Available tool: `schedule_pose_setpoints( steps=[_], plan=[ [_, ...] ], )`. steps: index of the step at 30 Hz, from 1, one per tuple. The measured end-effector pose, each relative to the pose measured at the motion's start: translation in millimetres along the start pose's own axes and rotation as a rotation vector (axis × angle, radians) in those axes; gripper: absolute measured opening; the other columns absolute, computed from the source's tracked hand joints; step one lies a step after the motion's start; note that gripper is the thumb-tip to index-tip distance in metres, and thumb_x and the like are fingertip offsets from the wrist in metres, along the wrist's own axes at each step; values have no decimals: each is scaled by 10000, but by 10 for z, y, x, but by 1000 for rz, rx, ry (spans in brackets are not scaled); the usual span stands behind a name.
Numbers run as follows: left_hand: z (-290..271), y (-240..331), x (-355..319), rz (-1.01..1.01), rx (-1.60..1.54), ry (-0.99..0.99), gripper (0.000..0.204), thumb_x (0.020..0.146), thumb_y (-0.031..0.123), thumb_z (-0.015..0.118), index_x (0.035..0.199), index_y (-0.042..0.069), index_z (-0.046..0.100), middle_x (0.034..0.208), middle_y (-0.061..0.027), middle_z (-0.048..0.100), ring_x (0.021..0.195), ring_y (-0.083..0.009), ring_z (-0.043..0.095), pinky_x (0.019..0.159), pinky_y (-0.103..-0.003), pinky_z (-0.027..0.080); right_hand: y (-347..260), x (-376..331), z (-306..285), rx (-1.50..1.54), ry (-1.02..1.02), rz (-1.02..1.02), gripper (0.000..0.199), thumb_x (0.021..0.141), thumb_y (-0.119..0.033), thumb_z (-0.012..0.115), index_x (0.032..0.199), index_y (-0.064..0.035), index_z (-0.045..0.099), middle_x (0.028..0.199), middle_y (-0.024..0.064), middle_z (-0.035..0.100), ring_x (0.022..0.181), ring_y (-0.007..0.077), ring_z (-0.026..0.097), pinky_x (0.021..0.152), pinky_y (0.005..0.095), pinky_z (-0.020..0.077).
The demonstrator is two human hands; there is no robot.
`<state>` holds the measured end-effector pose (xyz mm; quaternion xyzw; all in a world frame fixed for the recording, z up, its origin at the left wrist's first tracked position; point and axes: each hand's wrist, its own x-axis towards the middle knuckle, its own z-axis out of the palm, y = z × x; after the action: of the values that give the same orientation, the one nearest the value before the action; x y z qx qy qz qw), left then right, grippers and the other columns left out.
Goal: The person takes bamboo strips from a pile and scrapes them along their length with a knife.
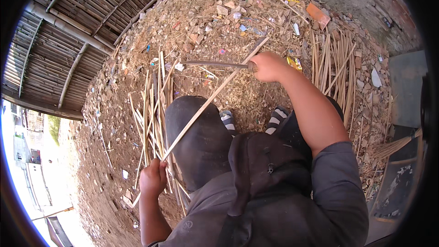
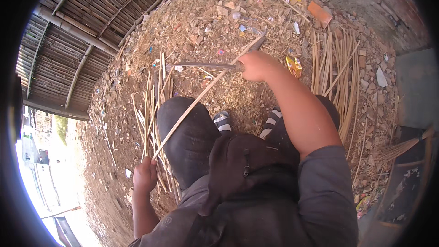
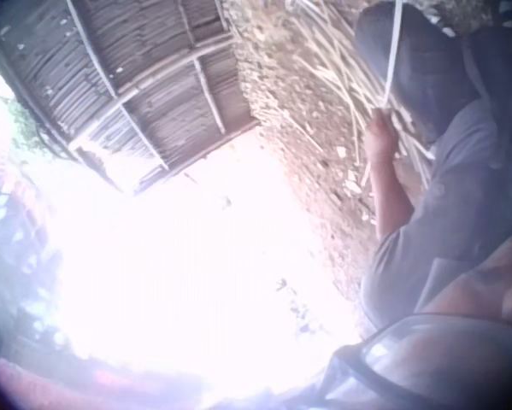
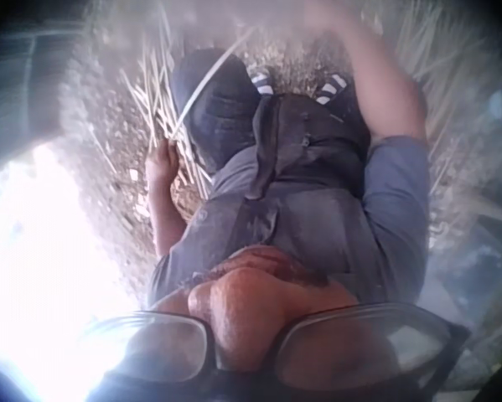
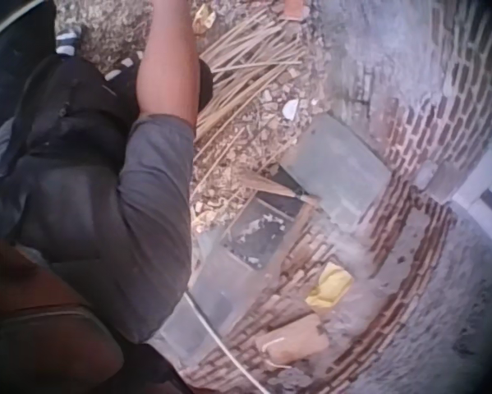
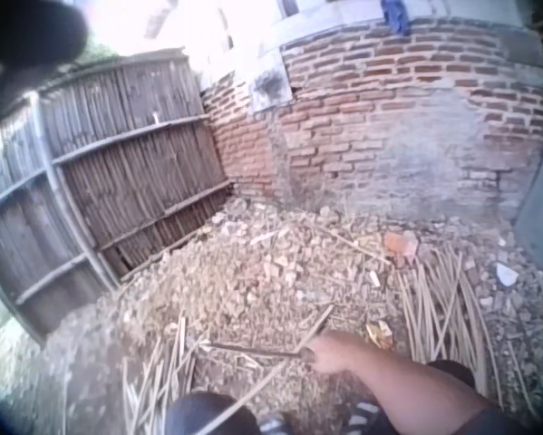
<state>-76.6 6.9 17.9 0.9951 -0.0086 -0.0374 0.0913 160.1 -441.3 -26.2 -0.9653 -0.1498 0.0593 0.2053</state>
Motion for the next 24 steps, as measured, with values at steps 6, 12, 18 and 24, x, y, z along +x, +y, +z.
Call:
schedule_pose_setpoints(
  steps=[6, 12, 18, 24],
  plan=[
    [200, -147, 7, 48, -103, 0, 280, 1000, 277, 538, 826, 61, 497, 618, -222, 580, 602, -477, 586, 526, -554, 438, -25, -42, -318, 177, -84, 126, 341, 730, -199, 674, 1049, -80, 678, 951, 191, 693, 935, 377, 669, 802, 480, 530],
    [173, -108, -10, 51, -139, 16, 285, 1006, 271, 531, 824, 52, 517, 606, -212, 569, 586, -468, 577, 518, -527, 433, -183, -96, -333, -12, 8, 9, 383, 729, -211, 697, 1088, -76, 694, 917, 194, 693, 884, 363, 679, 767, 453, 536],
    [226, -151, -13, 85, -173, 36, 306, 1003, 244, 545, 780, 42, 487, 593, -205, 552, 565, -451, 566, 502, -511, 425, 98, 7, -185, 94, 76, 88, 221, 745, -193, 670, 930, -74, 660, 871, 165, 681, 855, 369, 664, 743, 478, 515],
    [155, -129, -50, 97, -166, 12, 294, 1003, 223, 540, 780, 39, 485, 600, -211, 550, 562, -454, 559, 502, -507, 416, -30, -40, -261, 61, 77, 17, 344, 730, -196, 685, 1045, -59, 694, 826, 182, 677, 829, 378, 675, 724, 465, 523]
  ],
)
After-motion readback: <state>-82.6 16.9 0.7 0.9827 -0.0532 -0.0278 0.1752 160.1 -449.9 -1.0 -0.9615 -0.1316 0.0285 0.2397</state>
